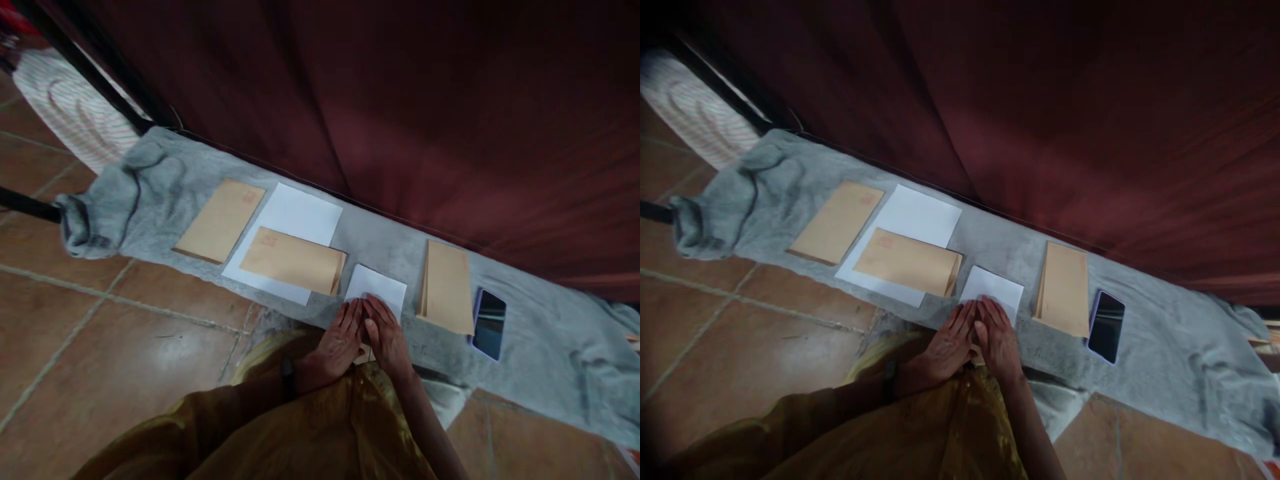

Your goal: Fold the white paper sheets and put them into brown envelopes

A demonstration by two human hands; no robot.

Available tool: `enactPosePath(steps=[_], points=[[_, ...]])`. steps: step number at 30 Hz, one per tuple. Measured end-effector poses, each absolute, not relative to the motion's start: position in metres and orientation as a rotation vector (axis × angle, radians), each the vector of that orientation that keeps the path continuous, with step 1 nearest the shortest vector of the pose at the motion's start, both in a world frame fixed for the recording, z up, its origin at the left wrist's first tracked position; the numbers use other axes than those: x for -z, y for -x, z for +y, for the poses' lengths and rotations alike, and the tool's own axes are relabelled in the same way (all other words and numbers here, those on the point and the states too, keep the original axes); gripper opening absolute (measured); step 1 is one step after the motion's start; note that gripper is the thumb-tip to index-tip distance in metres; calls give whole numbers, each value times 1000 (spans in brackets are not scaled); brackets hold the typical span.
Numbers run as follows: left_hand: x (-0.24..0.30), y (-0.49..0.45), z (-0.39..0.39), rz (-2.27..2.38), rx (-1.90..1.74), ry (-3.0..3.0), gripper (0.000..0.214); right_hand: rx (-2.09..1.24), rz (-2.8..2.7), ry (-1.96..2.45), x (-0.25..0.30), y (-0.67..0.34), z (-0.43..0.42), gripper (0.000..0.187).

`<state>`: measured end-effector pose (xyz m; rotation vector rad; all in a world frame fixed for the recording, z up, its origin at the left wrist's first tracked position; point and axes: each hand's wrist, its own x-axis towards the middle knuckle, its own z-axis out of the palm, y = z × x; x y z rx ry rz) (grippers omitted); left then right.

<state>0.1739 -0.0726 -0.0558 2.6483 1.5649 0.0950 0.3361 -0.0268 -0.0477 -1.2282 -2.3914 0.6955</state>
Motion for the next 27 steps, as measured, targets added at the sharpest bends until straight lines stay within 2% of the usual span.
enactPosePath(steps=[6, 16, 27], points=[[63, -178, -71, 1560, -47, -2596, 74, -626, -2510, 1198, 50, -315, -2, 49], [57, -173, -75, 1593, -114, -2752, 47, -444, -2552, 1248, 61, -300, 29, 52], [53, -176, -72, 1580, 28, -2788, 53, -335, -2324, 1323, 70, -319, 25, 51]])
